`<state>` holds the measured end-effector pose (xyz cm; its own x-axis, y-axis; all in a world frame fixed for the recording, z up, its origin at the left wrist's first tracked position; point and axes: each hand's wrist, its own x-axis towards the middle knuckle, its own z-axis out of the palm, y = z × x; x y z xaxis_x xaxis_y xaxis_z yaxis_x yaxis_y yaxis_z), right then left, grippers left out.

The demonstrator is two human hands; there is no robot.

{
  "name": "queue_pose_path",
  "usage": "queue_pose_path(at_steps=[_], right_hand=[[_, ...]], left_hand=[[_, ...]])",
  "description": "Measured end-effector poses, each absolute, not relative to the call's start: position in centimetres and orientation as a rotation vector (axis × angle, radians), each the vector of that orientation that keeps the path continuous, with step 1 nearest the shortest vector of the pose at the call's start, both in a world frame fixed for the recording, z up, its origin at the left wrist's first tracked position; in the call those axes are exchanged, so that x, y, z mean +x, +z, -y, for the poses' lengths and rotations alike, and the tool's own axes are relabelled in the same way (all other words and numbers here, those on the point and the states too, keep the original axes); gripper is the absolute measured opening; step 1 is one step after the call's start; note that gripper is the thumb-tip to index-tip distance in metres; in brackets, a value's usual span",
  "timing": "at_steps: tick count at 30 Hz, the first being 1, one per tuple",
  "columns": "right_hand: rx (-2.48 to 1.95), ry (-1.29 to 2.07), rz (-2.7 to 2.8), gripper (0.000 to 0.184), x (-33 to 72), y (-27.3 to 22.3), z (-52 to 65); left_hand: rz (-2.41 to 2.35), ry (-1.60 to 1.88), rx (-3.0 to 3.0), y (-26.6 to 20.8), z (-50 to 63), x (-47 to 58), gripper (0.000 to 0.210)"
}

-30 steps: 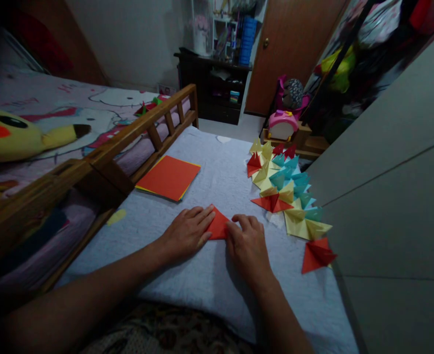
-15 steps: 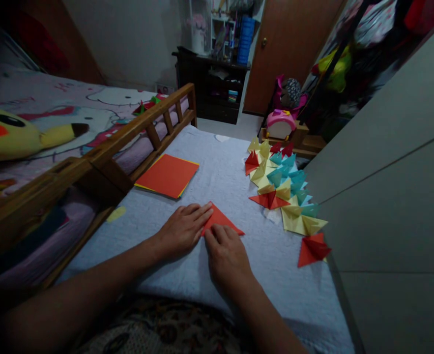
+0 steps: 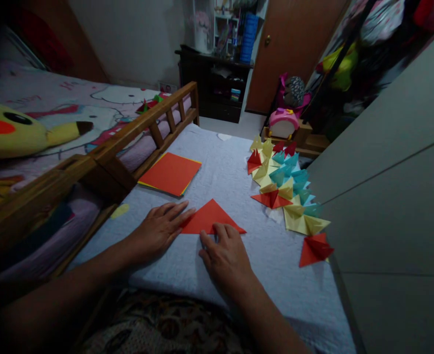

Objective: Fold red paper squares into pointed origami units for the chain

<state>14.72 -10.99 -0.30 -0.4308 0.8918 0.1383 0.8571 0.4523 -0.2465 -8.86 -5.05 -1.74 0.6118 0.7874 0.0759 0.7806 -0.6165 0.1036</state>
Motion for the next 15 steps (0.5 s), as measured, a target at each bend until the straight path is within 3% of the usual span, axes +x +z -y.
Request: queue_pose_path(at_steps=[6,11,15], right_hand=[[-1.525,0.202,2.493,0.042,14.6,-0.1,10.8],[-1.546,0.179,2.526,0.049,14.0,0.3,10.8],[-1.569,0.152,2.537,0.05,13.7,0.1,10.9]], left_hand=[[-1.314,0.286,2.847,-1.5,5.4,-10.1,0.053],[-1.09,0.356,2.946,-1.3,6.8,-9.2,0.035],[-1.067,0.347,2.982,-1.4,7.6,-9.1,0.042]])
